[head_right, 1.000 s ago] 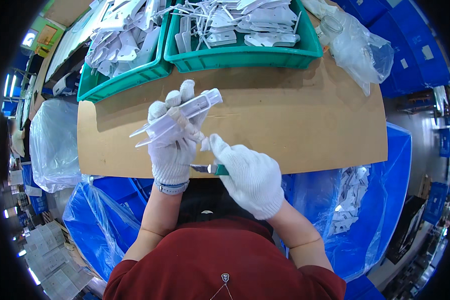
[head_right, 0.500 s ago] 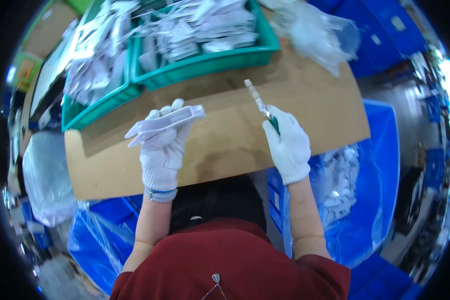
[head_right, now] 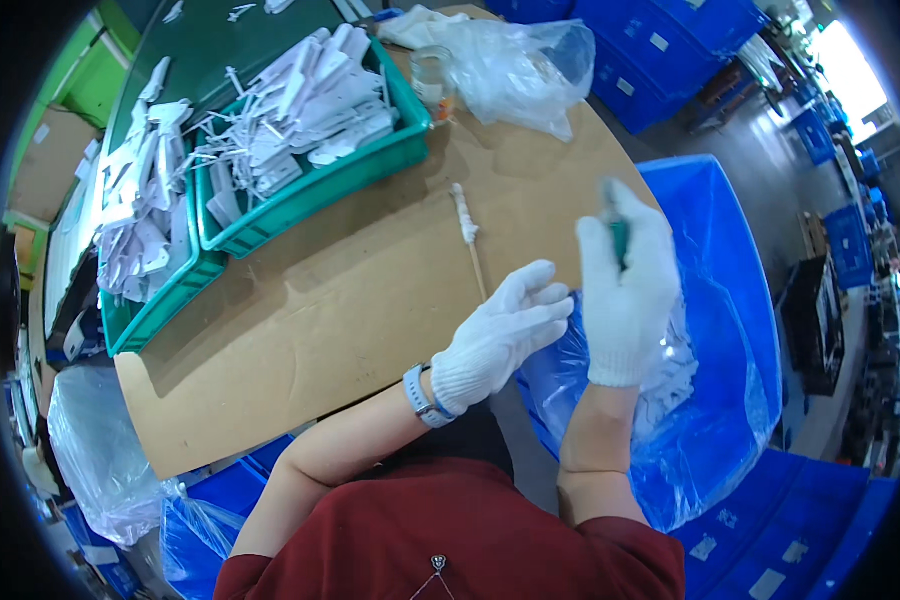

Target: Deburring and trimming excess material from white plastic components using a utility knife.

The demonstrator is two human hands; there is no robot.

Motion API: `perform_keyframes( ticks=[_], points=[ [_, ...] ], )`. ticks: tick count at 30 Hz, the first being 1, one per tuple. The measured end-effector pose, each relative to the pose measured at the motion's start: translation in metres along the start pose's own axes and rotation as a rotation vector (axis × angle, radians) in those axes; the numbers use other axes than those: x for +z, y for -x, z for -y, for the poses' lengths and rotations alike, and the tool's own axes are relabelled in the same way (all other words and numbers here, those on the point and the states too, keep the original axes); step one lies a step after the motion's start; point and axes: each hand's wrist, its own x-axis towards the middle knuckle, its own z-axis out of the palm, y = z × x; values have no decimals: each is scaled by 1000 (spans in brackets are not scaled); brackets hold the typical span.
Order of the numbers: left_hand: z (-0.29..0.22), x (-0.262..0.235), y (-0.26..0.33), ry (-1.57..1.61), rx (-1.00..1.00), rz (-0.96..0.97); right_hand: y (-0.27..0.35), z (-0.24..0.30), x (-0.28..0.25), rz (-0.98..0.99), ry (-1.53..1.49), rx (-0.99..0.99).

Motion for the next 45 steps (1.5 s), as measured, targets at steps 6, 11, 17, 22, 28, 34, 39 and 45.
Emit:
perform_keyframes(
  ticks=[6, 11, 17, 22, 28, 34, 39, 45],
  points=[
    [-64, -59, 67, -113, 207, -111, -23, 11, 102, 603, 57, -253],
    [-98, -102, 123, -134, 409, -202, -61, 34, 243, 705, 18, -565],
    [-107, -127, 155, -80, 598, -306, -87, 56, 365, 516, 390, -445],
    [-109, -142, 166, -68, 680, -315, -93, 49, 368, 782, 109, -319],
    [-132, -120, 181, -1295, 988, -809, -33, 63, 288, 1239, -637, 185],
    [-158, -81, 171, -2049, 1058, -838, 33, 88, 175, 1620, -566, 284],
    [-135, -78, 171, -1028, 640, -765, 47, 80, 138, 1012, -391, -384],
    [-139, -83, 166, -582, 566, -598, 57, 69, 116, 832, -198, -910]
  ],
)
